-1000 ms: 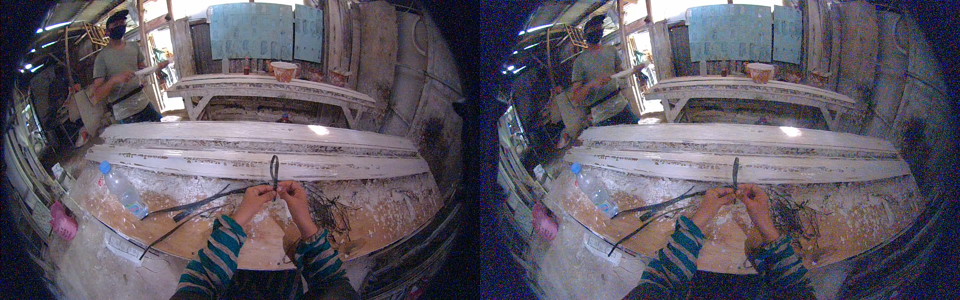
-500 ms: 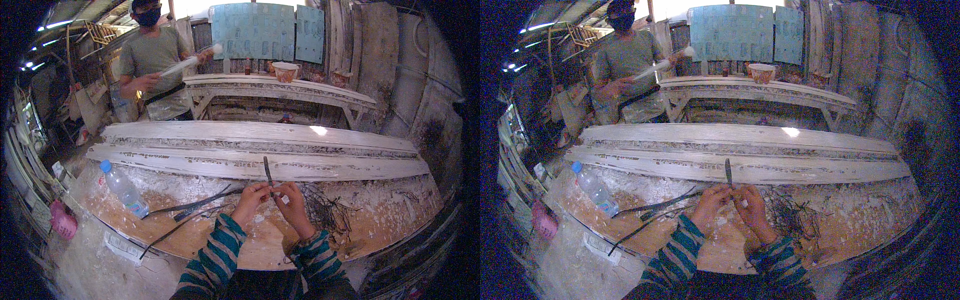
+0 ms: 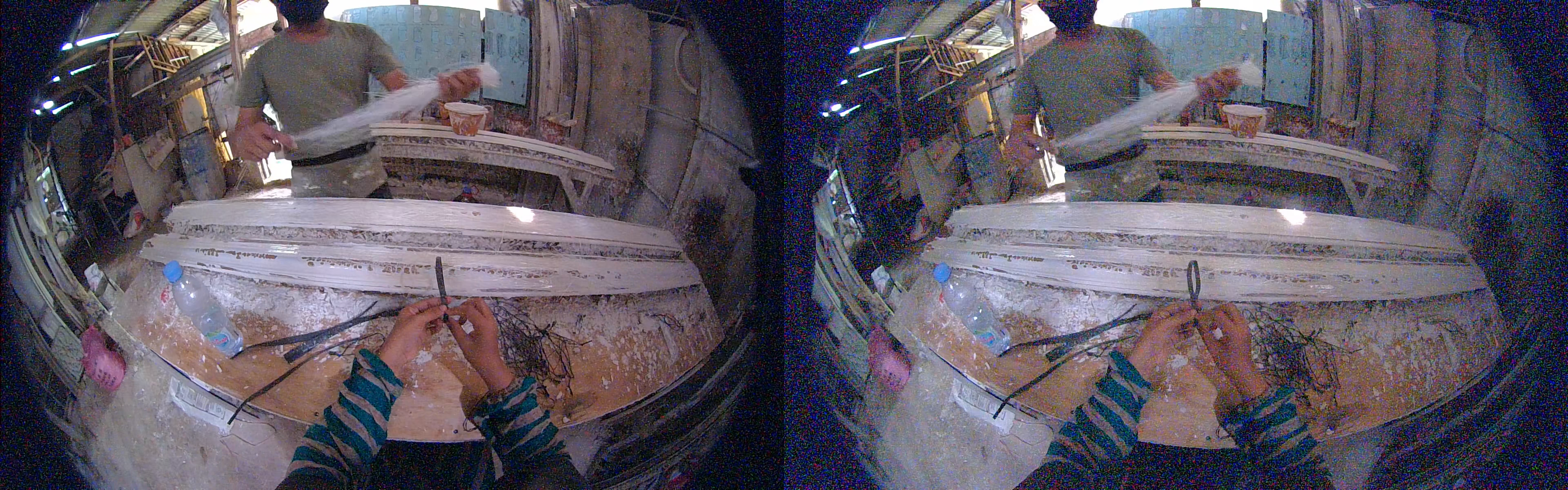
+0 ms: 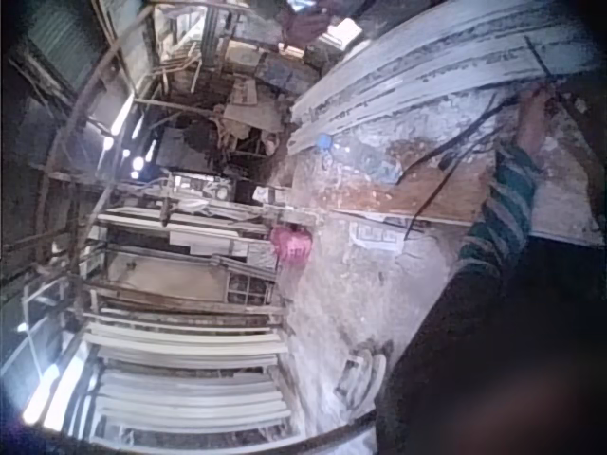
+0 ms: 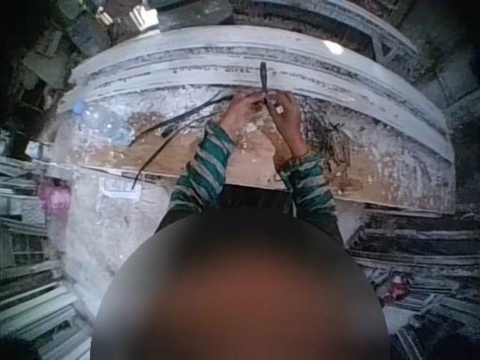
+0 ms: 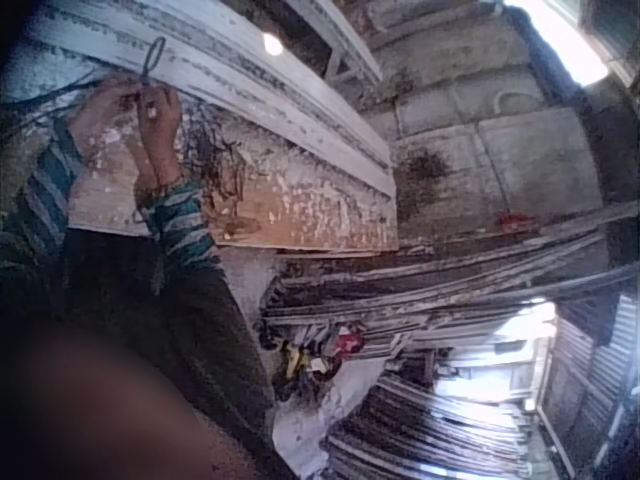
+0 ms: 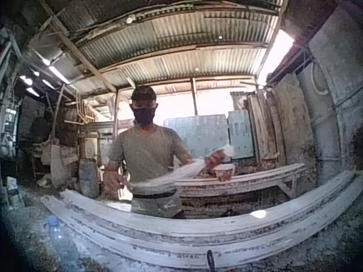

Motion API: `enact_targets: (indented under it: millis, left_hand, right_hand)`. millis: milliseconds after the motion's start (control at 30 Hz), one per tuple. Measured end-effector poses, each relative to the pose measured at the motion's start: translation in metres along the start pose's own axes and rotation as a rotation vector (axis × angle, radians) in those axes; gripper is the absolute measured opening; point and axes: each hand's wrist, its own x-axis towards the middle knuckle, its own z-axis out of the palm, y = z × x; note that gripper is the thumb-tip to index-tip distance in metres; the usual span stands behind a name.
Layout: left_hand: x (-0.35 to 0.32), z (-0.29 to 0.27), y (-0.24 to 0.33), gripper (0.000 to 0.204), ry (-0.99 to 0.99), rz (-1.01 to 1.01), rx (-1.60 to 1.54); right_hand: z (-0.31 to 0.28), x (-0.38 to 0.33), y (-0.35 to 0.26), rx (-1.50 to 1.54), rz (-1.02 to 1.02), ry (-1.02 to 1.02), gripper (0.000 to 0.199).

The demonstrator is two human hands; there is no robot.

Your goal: The person repeatedly picks up thin black cables from a pile on the table, folds or twists them, and places them back down. A coworker in the background handles a white fibrous material and a bucket.

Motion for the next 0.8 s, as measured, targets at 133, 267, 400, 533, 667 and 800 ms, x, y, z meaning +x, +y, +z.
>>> enact_targets:
  millis: [133,267,400,533,667,800]
  left_hand:
    - [-0.0021,-0.0006,0.0034,0.021,-0.014,-0.003,0.020]
    - [-0.0035,0.0022,0.0036,0.021,0.030,-0.016,-0.021]
    - [-0.0033,0.0022,0.0031,0.021,-0.014,0.014,-0.033]
    - [-0.0024,0.0013,0.0019,0.020,-0.005,-0.011,-0.045]
    - [-0.0027,0.0012,0.0024,0.017,-0.007,-0.009,-0.021]
    - [-0.0045,0.0028,0.0049,0.017,0.018,-0.053,-0.069]
  right_hand:
    - [0.0002,-0.0013,0.0011,-0.008,0.006,0.013,0.019]
    - [-0.0008,-0.0019,0.0013,-0.119,-0.098,0.005,0.020]
    - [-0.0020,-0.0022,0.0022,-0.117,-0.113,0.003,0.022]
    - [-0.0017,-0.0019,0.0028,-0.160,-0.107,0.012,0.022]
    - [-0.0022,-0.0018,-0.0002,-0.137,-0.115,0.010,0.022]
    - [-0.0026,-0.0002,-0.0049,-0.078,-0.090,-0.020,0.018]
